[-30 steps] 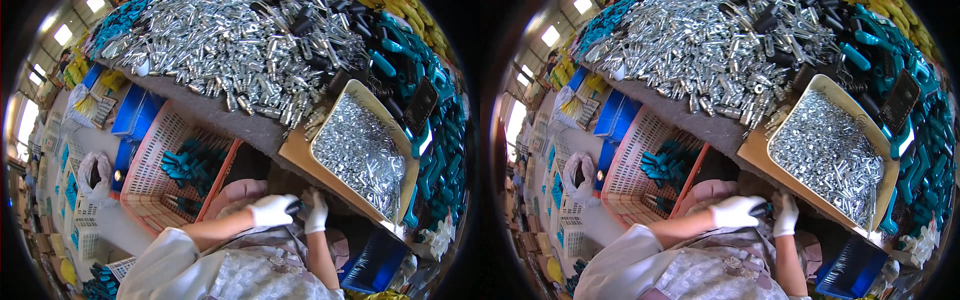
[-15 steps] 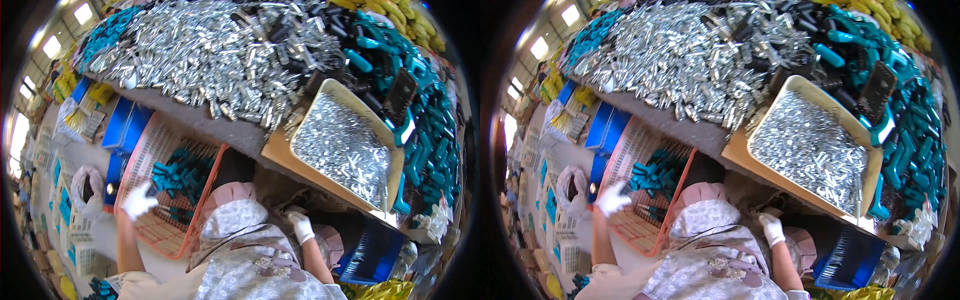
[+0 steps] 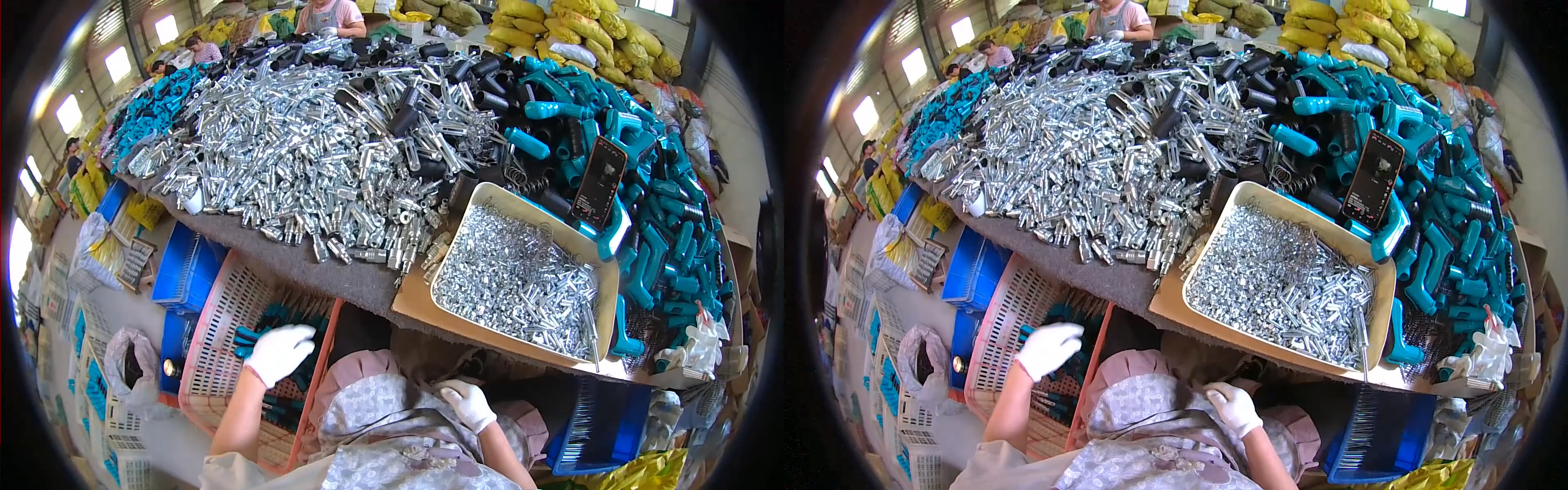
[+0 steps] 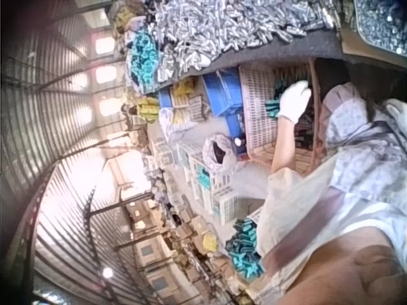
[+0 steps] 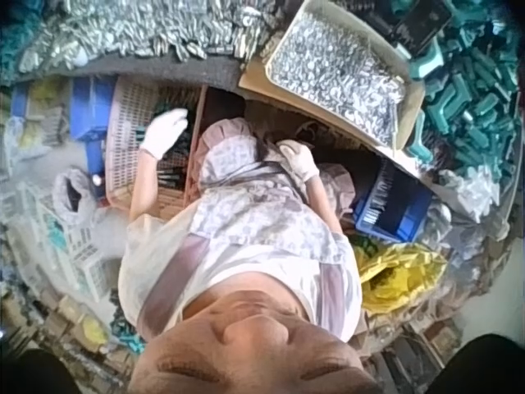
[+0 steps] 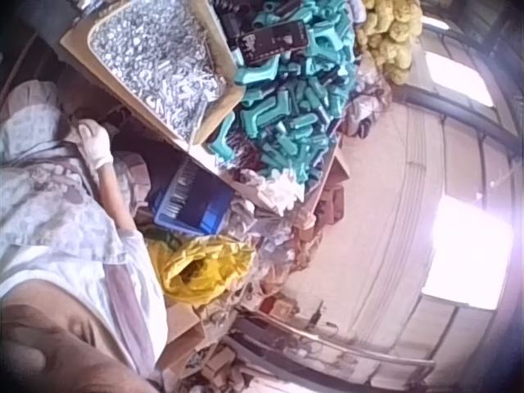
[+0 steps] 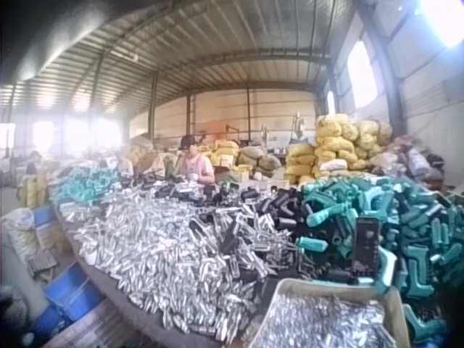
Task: Assembling T-handle socket wrenches by manually fitting metal shafts into plastic handles.
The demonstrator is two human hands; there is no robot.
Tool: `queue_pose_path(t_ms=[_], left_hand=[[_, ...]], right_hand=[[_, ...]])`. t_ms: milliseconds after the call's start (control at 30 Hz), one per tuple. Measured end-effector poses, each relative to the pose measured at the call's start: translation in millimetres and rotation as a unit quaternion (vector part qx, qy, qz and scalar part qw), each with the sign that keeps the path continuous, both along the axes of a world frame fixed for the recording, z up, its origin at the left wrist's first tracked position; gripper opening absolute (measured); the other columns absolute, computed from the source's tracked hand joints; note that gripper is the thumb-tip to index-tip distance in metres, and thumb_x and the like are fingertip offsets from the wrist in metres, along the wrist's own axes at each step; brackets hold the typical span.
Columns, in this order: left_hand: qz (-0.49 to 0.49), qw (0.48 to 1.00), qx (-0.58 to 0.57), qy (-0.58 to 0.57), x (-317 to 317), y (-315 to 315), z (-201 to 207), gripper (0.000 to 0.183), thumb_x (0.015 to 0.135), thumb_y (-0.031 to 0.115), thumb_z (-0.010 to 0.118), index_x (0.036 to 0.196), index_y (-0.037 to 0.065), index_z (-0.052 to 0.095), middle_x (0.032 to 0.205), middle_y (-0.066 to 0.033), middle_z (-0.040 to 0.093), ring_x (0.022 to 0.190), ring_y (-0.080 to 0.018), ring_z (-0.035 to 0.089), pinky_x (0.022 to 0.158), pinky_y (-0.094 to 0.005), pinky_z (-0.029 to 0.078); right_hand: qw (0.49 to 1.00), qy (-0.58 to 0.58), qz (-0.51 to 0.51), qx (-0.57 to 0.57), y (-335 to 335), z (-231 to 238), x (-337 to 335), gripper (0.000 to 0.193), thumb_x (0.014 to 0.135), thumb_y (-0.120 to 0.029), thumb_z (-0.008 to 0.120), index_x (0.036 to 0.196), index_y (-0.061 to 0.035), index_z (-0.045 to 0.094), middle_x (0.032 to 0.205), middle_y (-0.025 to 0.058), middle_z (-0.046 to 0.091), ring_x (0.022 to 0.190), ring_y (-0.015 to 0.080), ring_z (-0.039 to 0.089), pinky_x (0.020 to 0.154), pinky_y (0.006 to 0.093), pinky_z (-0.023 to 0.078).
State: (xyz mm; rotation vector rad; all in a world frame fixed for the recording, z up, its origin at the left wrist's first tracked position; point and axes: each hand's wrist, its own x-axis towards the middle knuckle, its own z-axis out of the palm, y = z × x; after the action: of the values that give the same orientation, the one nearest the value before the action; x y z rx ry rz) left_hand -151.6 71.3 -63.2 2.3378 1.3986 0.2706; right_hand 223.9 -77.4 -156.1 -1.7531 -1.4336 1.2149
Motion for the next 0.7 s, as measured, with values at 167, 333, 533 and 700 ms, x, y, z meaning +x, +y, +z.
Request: queue_pose_path(t_ms=[167, 333, 533, 700], left_hand=[[-0.181, 0.981, 0.007, -0.072, 86.1, 55.8, 109.6, 0.037, 0.095, 0.030, 0.059, 0.125, 0.008, 0.064, 0.115, -0.0168, 0.068, 0.105, -0.0339, 0.065, 0.092, -0.0399, 0.052], [-0.246, 0.968, 0.013, -0.041, 127.6, 143.7, 163.4, 0.042, 0.096, 0.035, 0.055, 0.125, 0.006, 0.063, 0.122, -0.0173, 0.067, 0.113, -0.0329, 0.064, 0.100, -0.0404, 0.049], [-0.001, 0.973, 0.207, 0.103, 157.7, 251.8, 154.8, 0.036, 0.089, 0.031, 0.059, 0.119, 0.013, 0.067, 0.114, -0.0166, 0.066, 0.105, -0.0340, 0.064, 0.094, -0.0436, 0.050], [-0.021, 0.965, 0.236, -0.109, 165.8, 281.2, 124.5, 0.025, 0.085, 0.025, 0.062, 0.101, 0.011, 0.076, 0.101, -0.0122, 0.073, 0.097, -0.0308, 0.068, 0.087, -0.0407, 0.053]], right_hand=[[0.996, 0.046, 0.053, 0.054, 27.1, 58.7, -24.0, 0.028, 0.097, -0.017, 0.056, 0.114, 0.0013, 0.068, 0.101, 0.0152, 0.073, 0.097, 0.0225, 0.071, 0.087, 0.0329, 0.053], [0.988, 0.036, 0.126, 0.088, 25.2, 88.6, -27.8, 0.028, 0.096, -0.025, 0.059, 0.113, -0.0050, 0.069, 0.108, 0.0177, 0.070, 0.098, 0.0352, 0.067, 0.087, 0.0388, 0.053], [0.983, 0.064, 0.146, 0.092, 32.9, 112.0, -44.9, 0.027, 0.097, -0.025, 0.059, 0.113, -0.0053, 0.070, 0.107, 0.0171, 0.071, 0.098, 0.0343, 0.068, 0.087, 0.0383, 0.053], [0.983, 0.046, 0.154, 0.087, 34.5, 114.6, -39.0, 0.028, 0.097, -0.022, 0.059, 0.116, -0.0047, 0.069, 0.109, 0.0155, 0.071, 0.098, 0.0302, 0.069, 0.089, 0.0365, 0.053]])
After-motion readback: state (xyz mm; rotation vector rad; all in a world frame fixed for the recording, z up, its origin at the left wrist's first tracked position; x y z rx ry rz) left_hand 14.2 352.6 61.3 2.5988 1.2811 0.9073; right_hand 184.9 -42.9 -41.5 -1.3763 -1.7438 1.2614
